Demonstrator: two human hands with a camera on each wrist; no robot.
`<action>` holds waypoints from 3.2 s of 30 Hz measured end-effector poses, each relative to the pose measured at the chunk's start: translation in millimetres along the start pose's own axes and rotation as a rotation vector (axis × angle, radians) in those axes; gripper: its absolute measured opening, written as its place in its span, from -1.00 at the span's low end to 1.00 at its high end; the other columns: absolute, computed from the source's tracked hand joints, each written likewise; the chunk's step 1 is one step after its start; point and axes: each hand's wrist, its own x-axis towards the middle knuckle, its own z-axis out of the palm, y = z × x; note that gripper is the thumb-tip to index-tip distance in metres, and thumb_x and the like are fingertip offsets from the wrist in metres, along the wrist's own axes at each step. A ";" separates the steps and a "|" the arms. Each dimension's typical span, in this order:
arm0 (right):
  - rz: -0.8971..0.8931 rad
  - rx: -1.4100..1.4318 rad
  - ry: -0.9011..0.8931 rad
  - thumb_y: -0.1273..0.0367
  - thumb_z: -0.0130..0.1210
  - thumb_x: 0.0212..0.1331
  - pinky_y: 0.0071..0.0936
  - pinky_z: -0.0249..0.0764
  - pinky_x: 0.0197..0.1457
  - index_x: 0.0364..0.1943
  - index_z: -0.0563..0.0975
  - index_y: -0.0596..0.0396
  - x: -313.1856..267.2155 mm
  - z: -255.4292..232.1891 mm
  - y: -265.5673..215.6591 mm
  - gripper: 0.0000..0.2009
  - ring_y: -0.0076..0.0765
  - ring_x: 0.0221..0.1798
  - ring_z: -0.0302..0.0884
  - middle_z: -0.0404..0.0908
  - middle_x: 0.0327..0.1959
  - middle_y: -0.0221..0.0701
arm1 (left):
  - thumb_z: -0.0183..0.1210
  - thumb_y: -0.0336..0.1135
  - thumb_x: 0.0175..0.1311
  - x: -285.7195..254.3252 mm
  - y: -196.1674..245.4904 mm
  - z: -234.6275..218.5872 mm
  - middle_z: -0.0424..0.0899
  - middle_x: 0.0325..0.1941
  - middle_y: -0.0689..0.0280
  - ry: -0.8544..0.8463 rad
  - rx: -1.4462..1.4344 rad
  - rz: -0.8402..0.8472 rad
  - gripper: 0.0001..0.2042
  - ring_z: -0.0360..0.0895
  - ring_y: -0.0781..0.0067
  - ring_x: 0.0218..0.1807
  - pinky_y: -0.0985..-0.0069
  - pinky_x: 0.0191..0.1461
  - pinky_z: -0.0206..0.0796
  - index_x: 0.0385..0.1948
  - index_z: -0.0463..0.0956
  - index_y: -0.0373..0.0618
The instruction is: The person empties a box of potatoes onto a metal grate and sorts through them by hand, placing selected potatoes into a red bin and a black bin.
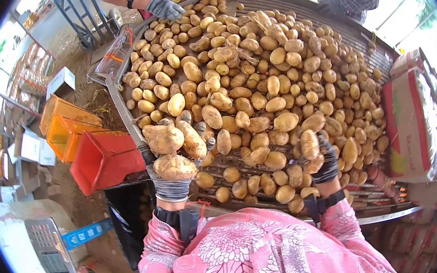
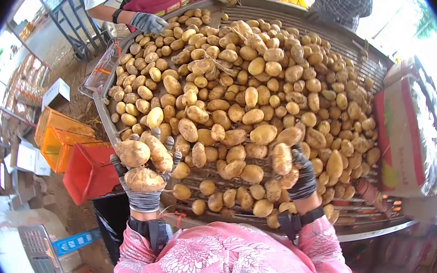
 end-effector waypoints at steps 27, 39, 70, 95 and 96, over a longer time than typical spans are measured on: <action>-0.028 0.059 0.254 0.32 0.02 0.24 -0.32 0.57 0.04 0.04 0.45 0.08 -36.2 44.1 3.3 -0.69 -0.26 -0.06 0.60 0.59 -0.07 -0.28 | 0.14 0.29 0.04 47.2 2.3 7.5 0.26 0.31 0.06 -0.050 0.161 -0.086 -0.22 0.11 -0.13 0.35 -0.16 0.40 -0.08 0.24 0.22 -0.03; 0.055 0.233 0.102 0.34 0.01 0.25 -0.37 0.52 0.10 0.10 0.41 0.08 -31.0 46.5 3.1 -0.66 -0.30 0.03 0.54 0.55 -0.02 -0.32 | 0.08 0.25 0.11 73.2 0.7 11.4 0.35 0.25 0.17 -0.073 0.130 -0.084 -0.32 0.23 0.01 0.29 -0.20 0.36 -0.08 0.21 0.29 0.05; 0.137 0.264 0.063 0.34 -0.01 0.27 -0.30 0.44 0.19 0.24 0.28 0.04 -27.8 53.7 26.3 -0.55 -0.27 0.14 0.44 0.44 0.13 -0.32 | 0.14 0.26 -0.04 69.9 27.9 -4.1 0.46 0.18 0.20 0.103 -0.095 0.029 -0.33 0.36 -0.04 0.16 -0.22 0.23 0.12 0.09 0.41 0.06; 0.182 0.278 0.067 0.36 0.00 0.23 -0.24 0.51 0.12 0.19 0.31 0.08 -28.3 48.8 30.1 -0.58 -0.22 0.07 0.50 0.48 0.06 -0.27 | 0.07 0.31 -0.02 60.4 45.1 9.5 0.57 -0.08 0.20 0.048 -0.200 0.089 -0.38 0.45 0.02 -0.02 -0.14 0.25 0.10 -0.06 0.48 0.01; 0.177 0.262 0.064 0.36 0.00 0.23 -0.25 0.51 0.12 0.19 0.32 0.08 -29.9 50.6 29.5 -0.58 -0.22 0.06 0.50 0.48 0.05 -0.27 | 0.07 0.31 -0.04 56.3 42.5 20.2 0.57 -0.08 0.19 0.107 -0.204 0.117 -0.37 0.45 0.02 -0.02 -0.12 0.23 0.12 -0.07 0.48 0.00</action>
